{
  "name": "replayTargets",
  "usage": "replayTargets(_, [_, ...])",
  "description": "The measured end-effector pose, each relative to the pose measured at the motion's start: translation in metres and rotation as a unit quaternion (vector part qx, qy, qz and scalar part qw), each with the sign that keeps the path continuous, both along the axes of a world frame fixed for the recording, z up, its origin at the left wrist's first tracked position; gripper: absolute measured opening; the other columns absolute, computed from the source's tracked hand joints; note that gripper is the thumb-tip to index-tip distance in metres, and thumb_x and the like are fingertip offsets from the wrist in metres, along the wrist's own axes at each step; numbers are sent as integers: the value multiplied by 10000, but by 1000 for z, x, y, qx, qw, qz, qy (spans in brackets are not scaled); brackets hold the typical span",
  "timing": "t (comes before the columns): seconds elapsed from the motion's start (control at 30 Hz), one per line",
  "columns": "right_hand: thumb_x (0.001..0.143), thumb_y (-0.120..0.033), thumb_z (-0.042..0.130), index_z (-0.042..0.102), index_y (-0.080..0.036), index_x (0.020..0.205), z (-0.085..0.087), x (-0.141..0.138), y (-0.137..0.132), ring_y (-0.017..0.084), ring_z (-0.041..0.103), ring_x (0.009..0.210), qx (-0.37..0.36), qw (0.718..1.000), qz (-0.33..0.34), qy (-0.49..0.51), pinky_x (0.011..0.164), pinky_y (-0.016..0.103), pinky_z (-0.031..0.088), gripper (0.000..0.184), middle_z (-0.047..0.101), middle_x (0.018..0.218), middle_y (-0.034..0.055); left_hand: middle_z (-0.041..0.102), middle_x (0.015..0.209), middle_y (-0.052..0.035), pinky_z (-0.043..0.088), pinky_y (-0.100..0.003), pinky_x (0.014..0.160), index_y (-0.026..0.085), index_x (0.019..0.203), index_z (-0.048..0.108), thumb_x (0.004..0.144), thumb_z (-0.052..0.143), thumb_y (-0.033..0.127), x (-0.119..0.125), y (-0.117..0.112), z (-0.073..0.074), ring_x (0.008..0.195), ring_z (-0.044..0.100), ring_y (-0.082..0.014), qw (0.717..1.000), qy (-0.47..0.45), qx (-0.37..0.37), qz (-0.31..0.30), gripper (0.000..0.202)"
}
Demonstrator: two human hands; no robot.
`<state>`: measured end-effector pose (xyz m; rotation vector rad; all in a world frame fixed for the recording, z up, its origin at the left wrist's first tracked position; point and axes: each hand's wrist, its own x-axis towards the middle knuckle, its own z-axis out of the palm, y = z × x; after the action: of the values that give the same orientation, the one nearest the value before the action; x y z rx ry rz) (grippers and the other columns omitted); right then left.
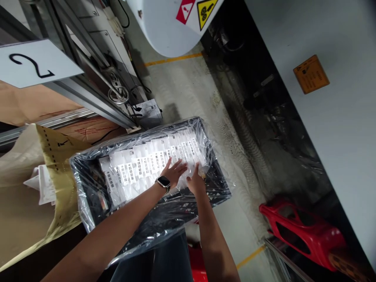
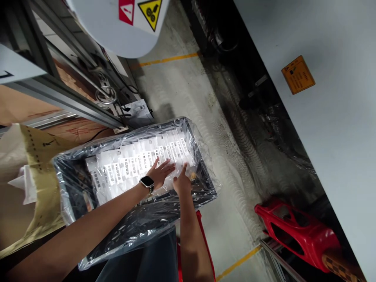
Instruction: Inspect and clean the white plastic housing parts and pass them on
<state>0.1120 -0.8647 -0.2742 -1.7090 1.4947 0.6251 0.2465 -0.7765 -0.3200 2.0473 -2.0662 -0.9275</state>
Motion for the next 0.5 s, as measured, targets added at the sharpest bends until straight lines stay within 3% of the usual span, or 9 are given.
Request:
replayTargets(0.13, [998,-531,556,269,-180,1602,-4,-4,2,243,710,980,18,997,-34,-60,970,496,529,755,702,1189,122,426,1637,-55,76,-708,1255,242,1510,492,881,522,108,-8,3,15,1571,235,-310,998,4,11,57,644])
replayTargets(0.23, [1004,-555,510,102,-158,1642,16,-6,8,218,720,912,41,981,-70,-174,903,415,552,855,738,1039,87,444,1626,-76,134,-658,1272,214,1504,502,884,519,127,-9,33,37,1567,244,-317,991,-16,9,131,626])
replayTargets(0.33, [976,-649,445,61,-167,1647,58,2,22,205,714,914,77,946,-89,-301,864,361,559,911,746,962,63,471,1607,-86,230,-661,1250,223,1482,537,897,522,177,-3,98,72,1550,282,-354,977,-53,5,208,586])
replayTargets(0.5, [925,-655,538,252,-197,1616,149,30,63,202,698,943,126,892,-44,-432,934,373,543,876,740,991,66,619,1472,-103,482,-643,1103,231,1324,688,926,458,166,-2,261,135,1446,461,-396,946,-121,-17,301,464])
